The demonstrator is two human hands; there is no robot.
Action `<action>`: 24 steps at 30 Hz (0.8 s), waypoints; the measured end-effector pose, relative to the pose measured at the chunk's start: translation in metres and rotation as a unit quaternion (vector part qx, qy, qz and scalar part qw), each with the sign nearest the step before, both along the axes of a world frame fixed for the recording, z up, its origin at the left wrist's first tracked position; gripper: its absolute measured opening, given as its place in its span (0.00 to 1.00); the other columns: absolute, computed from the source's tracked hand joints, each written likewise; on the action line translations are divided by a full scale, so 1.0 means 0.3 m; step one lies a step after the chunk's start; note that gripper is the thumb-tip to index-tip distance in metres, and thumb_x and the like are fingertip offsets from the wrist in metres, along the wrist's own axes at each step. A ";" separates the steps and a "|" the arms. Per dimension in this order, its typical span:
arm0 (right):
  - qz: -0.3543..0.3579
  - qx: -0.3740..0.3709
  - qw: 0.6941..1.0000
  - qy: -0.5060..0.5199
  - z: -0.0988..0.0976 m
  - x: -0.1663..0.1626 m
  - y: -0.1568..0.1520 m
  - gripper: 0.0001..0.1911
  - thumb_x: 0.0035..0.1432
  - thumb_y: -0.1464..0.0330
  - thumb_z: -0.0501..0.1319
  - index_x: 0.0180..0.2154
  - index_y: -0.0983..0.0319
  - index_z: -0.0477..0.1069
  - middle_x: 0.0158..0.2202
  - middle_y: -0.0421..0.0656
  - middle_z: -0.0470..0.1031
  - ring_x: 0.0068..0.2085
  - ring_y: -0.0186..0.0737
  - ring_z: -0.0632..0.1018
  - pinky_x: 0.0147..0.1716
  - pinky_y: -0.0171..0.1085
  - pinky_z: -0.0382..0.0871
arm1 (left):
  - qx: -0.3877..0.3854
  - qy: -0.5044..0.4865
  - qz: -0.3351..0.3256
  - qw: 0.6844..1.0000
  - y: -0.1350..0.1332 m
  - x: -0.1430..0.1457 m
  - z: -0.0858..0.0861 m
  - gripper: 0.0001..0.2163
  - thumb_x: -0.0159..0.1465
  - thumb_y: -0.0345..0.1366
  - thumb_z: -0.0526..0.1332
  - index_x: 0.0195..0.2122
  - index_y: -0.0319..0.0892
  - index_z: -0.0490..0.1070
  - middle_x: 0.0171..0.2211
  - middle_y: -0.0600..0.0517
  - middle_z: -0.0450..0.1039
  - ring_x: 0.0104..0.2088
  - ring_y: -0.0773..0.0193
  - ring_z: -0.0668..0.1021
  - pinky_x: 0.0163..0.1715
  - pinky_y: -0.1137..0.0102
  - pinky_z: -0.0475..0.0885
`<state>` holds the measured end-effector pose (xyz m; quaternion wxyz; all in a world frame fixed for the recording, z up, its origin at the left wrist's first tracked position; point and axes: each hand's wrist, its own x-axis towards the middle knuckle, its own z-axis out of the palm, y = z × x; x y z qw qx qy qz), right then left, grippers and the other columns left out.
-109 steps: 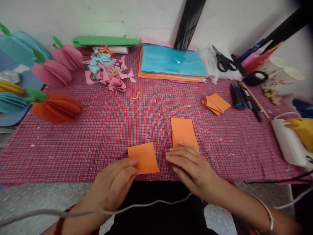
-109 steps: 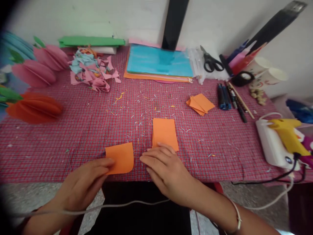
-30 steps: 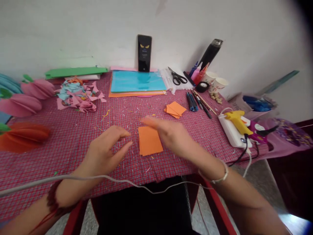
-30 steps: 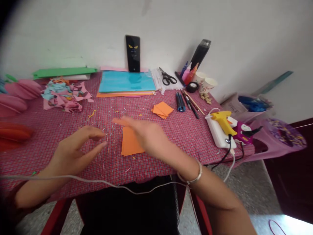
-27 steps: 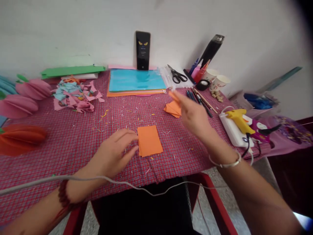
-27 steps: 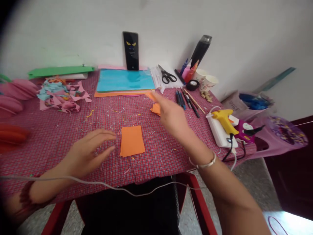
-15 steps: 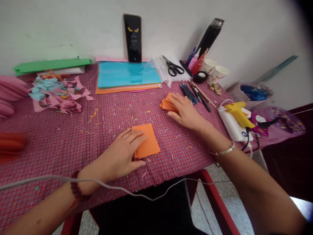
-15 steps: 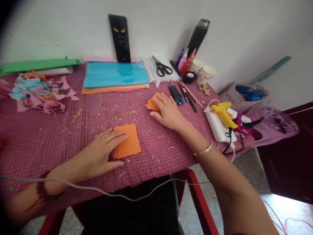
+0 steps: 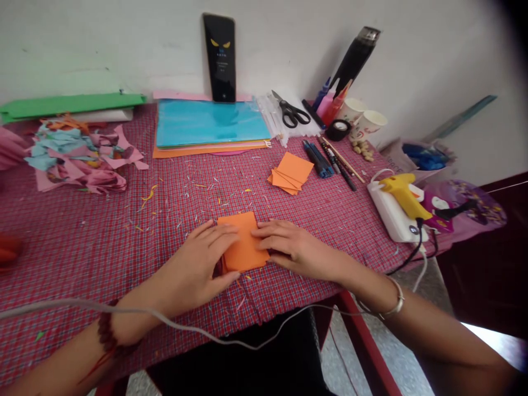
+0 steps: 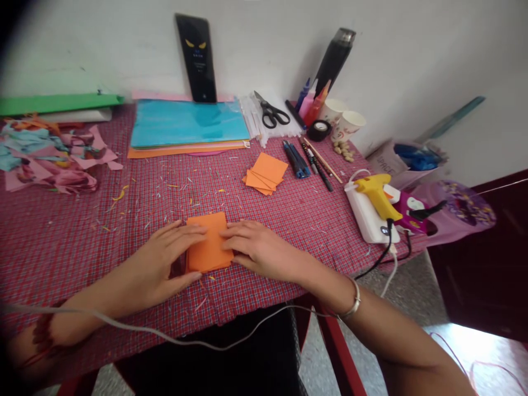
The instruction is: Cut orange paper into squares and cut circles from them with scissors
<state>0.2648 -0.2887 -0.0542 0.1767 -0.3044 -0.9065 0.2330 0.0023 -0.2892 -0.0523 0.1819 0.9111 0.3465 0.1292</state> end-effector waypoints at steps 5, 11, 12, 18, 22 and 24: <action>-0.003 0.004 1.000 0.020 -0.014 0.004 0.002 0.09 0.64 0.71 0.59 0.45 0.62 0.76 0.54 0.51 0.76 0.57 0.43 0.73 0.58 0.50 0.65 | -0.004 0.027 -0.004 1.000 -0.007 -0.001 -0.005 0.26 0.60 0.43 0.64 0.57 0.39 0.63 0.57 0.42 0.70 0.61 0.50 0.68 0.63 0.47 0.57; -0.121 0.004 0.978 0.168 -0.018 -0.063 -0.002 0.07 0.64 0.72 0.58 0.40 0.60 0.75 0.46 0.46 0.79 0.49 0.39 0.78 0.51 0.46 0.71 | 0.092 -0.021 0.017 0.995 -0.004 0.008 0.012 0.23 0.60 0.44 0.65 0.54 0.41 0.66 0.56 0.42 0.70 0.58 0.50 0.71 0.62 0.46 0.60; -0.136 0.011 0.971 0.195 -0.010 -0.084 -0.011 0.07 0.64 0.72 0.58 0.40 0.59 0.75 0.46 0.46 0.79 0.49 0.39 0.77 0.50 0.46 0.71 | 0.140 -0.045 0.029 0.989 -0.013 -0.006 0.022 0.16 0.61 0.38 0.64 0.50 0.42 0.68 0.54 0.43 0.71 0.56 0.53 0.72 0.61 0.48 0.61; -0.030 0.067 0.986 0.147 0.030 -0.206 -0.143 0.07 0.63 0.72 0.59 0.40 0.57 0.74 0.48 0.43 0.78 0.49 0.40 0.76 0.54 0.48 0.66 | 0.268 -0.053 0.006 0.962 -0.240 -0.186 0.057 0.13 0.63 0.24 0.54 0.42 0.44 0.74 0.41 0.51 0.77 0.45 0.61 0.76 0.58 0.60 0.64; 0.002 0.038 0.994 0.107 0.002 -0.246 -0.218 0.08 0.62 0.73 0.60 0.43 0.57 0.73 0.48 0.43 0.78 0.49 0.41 0.76 0.58 0.49 0.63 | 0.228 -0.026 0.052 0.972 -0.429 -0.261 0.024 0.15 0.64 0.22 0.51 0.41 0.42 0.76 0.38 0.51 0.78 0.42 0.62 0.75 0.58 0.61 0.62; -0.003 0.020 0.995 0.098 -0.012 -0.256 -0.234 0.10 0.61 0.74 0.60 0.43 0.56 0.73 0.49 0.43 0.78 0.51 0.42 0.75 0.58 0.50 0.63 | 0.219 -0.025 0.076 0.972 -0.481 -0.277 0.004 0.15 0.63 0.22 0.51 0.41 0.42 0.76 0.38 0.51 0.78 0.41 0.63 0.76 0.57 0.62 0.64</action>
